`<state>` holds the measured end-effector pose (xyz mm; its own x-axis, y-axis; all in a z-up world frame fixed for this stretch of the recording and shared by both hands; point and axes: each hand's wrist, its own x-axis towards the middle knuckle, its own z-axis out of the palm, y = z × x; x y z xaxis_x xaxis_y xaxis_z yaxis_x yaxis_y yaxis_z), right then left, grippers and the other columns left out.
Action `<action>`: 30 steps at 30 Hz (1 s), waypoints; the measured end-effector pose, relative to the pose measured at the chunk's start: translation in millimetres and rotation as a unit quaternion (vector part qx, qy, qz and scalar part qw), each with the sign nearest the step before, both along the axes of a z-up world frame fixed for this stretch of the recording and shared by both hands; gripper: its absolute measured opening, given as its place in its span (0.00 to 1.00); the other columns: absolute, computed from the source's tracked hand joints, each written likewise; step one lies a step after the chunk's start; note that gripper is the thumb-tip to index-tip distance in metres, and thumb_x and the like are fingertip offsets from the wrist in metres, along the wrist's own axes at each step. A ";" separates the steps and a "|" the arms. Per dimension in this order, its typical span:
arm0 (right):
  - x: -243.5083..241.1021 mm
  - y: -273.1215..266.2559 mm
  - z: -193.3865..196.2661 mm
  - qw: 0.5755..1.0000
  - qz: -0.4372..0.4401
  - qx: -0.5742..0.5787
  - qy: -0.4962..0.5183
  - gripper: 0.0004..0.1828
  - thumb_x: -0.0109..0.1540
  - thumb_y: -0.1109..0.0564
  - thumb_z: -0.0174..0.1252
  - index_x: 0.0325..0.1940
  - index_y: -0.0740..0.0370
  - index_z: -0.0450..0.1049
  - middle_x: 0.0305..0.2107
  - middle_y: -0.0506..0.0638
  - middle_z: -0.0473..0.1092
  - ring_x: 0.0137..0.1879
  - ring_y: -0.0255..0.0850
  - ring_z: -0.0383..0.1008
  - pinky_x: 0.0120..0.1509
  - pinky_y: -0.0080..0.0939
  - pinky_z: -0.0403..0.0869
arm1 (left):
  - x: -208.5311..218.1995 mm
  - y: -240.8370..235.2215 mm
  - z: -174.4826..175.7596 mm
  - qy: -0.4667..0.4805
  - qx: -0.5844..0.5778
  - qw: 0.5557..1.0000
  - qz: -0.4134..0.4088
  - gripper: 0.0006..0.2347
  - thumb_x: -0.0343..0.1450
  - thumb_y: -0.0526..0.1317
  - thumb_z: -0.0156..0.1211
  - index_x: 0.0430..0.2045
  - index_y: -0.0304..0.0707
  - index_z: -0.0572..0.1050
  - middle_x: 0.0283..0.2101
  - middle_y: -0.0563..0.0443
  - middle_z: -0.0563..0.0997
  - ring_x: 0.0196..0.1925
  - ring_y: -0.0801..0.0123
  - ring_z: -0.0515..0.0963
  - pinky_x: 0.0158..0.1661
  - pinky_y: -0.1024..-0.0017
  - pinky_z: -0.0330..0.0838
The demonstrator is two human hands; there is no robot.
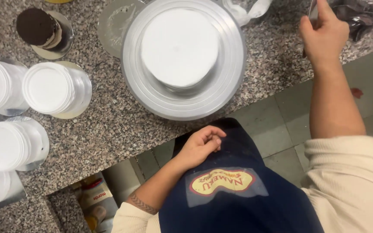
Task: Applying and smoothing white frosting onto a round cake using a spatula and turntable.
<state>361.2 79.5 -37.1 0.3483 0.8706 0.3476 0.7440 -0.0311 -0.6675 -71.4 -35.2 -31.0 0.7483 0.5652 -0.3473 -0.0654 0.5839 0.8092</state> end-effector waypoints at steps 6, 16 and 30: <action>7.6 -26.6 -6.4 0.892 -0.058 0.007 -0.447 0.30 0.58 0.48 0.67 0.64 0.55 0.74 0.26 0.46 0.74 0.32 0.42 0.76 0.34 0.42 0.72 | -19.1 6.5 -26.1 0.079 0.018 0.997 -0.011 0.11 0.75 0.36 0.55 0.50 0.31 0.75 0.36 0.51 0.80 0.39 0.74 0.78 0.44 0.74 0.76; -47.6 -161.7 31.8 0.965 -0.011 -0.138 -0.225 0.24 0.65 0.47 0.68 0.64 0.50 0.80 0.28 0.45 0.77 0.31 0.35 0.75 0.41 0.37 0.73 | -96.1 82.6 -94.0 0.117 0.145 0.706 0.683 0.20 0.83 0.45 0.41 0.60 0.24 0.69 0.53 0.33 0.74 0.52 0.53 0.74 0.52 0.57 0.75; -101.0 -155.4 78.8 0.930 0.054 -0.019 0.364 0.29 0.64 0.62 0.65 0.70 0.63 0.71 0.26 0.40 0.68 0.29 0.23 0.62 0.34 0.25 0.62 | -161.6 115.8 -122.9 -0.074 0.137 0.756 0.636 0.17 0.87 0.43 0.42 0.54 0.22 0.71 0.40 0.39 0.79 0.42 0.57 0.77 0.46 0.59 0.75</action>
